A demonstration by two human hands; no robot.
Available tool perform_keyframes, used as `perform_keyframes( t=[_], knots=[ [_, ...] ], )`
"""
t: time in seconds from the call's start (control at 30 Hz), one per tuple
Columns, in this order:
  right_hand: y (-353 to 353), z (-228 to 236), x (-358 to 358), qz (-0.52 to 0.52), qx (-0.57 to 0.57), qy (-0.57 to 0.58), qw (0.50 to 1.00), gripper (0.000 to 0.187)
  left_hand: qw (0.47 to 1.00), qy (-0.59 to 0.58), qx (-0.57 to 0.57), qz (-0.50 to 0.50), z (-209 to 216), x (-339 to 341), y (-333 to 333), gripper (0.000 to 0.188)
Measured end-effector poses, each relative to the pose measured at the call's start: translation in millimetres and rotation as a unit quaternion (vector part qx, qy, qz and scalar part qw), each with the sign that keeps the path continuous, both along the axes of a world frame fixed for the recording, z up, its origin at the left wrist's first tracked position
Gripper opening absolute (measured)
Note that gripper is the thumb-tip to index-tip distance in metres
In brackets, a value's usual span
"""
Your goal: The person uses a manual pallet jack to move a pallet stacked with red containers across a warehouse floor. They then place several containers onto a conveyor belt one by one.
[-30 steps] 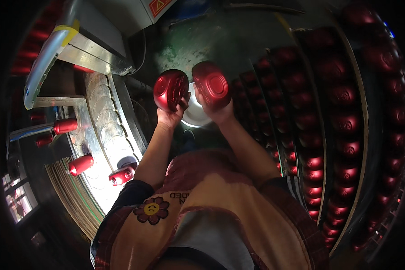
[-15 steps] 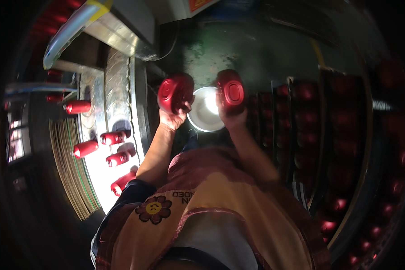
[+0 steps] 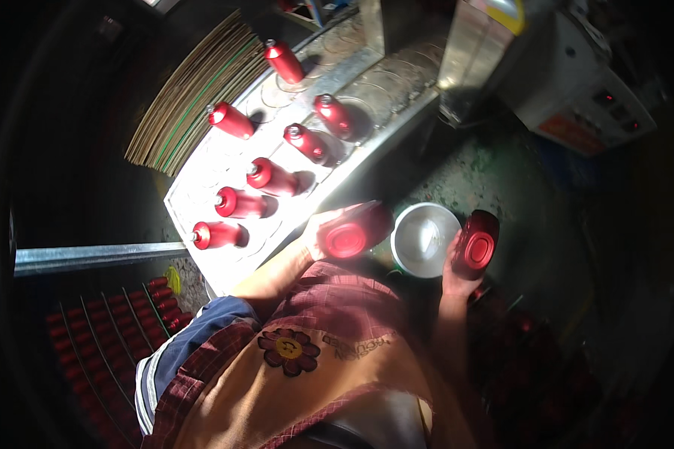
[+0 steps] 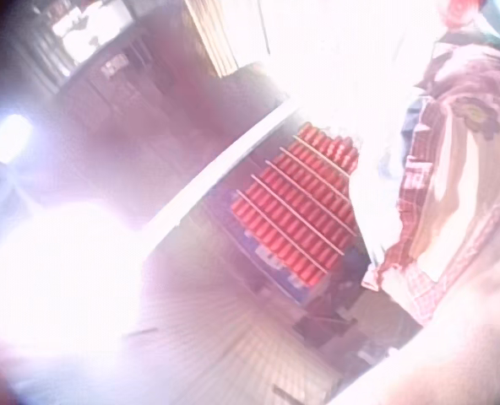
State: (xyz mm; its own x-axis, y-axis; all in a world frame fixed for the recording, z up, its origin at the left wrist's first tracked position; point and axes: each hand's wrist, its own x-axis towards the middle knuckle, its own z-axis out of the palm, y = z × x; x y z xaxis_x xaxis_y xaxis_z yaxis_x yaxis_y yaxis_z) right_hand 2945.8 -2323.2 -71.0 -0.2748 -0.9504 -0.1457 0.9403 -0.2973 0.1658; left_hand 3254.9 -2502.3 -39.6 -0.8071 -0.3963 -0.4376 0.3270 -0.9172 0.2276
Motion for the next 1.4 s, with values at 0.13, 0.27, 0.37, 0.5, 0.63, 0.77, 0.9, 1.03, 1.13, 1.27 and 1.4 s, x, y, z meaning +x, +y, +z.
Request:
perform_keyframes(
  t=[0.13, 0.27, 0.37, 0.5, 0.63, 0.77, 0.9, 1.03, 1.13, 1.27, 1.4],
  knots=[
    [-70, 25, 28, 0.065, 0.000, 0.040, 0.997, 0.063, 0.970, -0.077, -0.198, 0.120, 79, 103, -65, 0.055],
    [-147, 61, 74, 0.037, 0.059, 0.095, 0.993, 0.061, 0.842, -0.259, -0.394, 0.260, 139, 218, -169, 0.057],
    [-179, 109, 90, -0.095, 0.211, 0.304, 0.924, 0.056, 0.743, -0.345, -0.506, 0.270, 117, 229, -226, 0.064],
    [-219, 157, 151, -0.159, 0.213, 0.593, 0.760, 0.056, 0.488, -0.672, -0.529, 0.177, 59, 246, -308, 0.066],
    [-305, 194, 186, -0.212, 0.273, 0.735, 0.583, 0.059, 0.493, -0.727, -0.456, 0.144, 8, 224, -346, 0.067],
    [-425, 169, 207, -0.206, 0.215, 0.821, 0.488, 0.056, 0.435, -0.770, -0.450, 0.127, -29, 215, -344, 0.067],
    [-539, 102, 250, -0.248, 0.058, 0.909, 0.329, 0.054, 0.419, -0.744, -0.480, 0.202, -38, 236, -318, 0.072],
    [-592, 43, 294, -0.097, 0.038, 0.921, 0.374, 0.055, 0.388, -0.741, -0.503, 0.218, 1, 248, -282, 0.064],
    [-603, 11, 308, -0.032, 0.004, 0.941, 0.336, 0.057, 0.510, -0.645, -0.495, 0.280, 40, 241, -253, 0.041],
    [-590, -22, 315, -0.011, -0.042, 0.962, 0.270, 0.059, 0.729, -0.448, -0.512, 0.074, 46, 223, -203, 0.043],
    [-568, -17, 338, 0.020, -0.067, 0.981, 0.184, 0.061, 0.697, -0.330, -0.636, -0.021, 19, 217, -179, 0.067]
  ],
)
